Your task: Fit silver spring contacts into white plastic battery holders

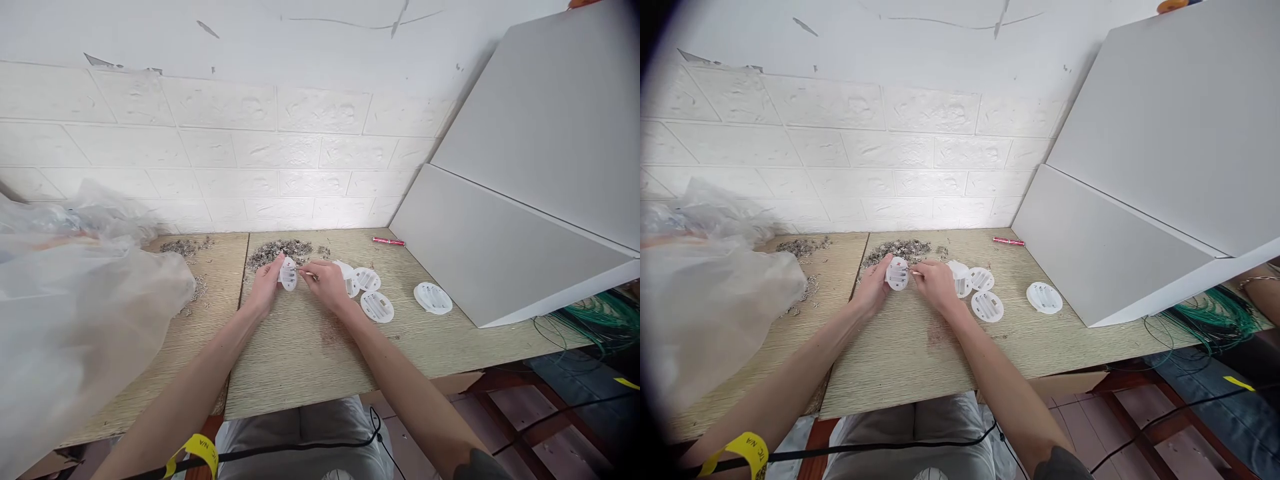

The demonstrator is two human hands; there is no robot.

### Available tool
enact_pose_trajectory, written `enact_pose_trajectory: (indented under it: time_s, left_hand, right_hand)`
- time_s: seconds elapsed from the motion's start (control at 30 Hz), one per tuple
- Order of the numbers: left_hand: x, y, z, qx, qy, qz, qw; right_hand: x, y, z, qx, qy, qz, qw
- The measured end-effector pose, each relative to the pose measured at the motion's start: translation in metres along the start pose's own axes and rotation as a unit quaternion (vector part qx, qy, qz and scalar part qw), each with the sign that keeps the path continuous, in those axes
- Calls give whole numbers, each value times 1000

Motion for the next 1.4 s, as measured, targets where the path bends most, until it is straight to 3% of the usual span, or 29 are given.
enact_pose_trajectory:
  time_s: [0.37, 1.0, 1.4]
  left_hand:
    - [1, -1, 3, 22, 36, 9, 999]
    - [0, -1, 3, 26, 16, -3, 1000]
    - [-1, 6, 3, -5, -21, -11, 1000]
  right_hand:
    - [13, 2, 1, -20, -10, 15, 1000]
    - [11, 2, 0, -2, -8, -3, 1000]
    - [2, 5, -3, 18, 34, -3, 999]
Point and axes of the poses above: each hand's wrist, its own y-axis away from the middle knuckle, its own x-axis out of the back of the hand, z = x × y, the point moved 5 cm from there along -y, towards the middle knuckle, and after that the axes turned 9 degrees about -x, right-handed, at the moved point
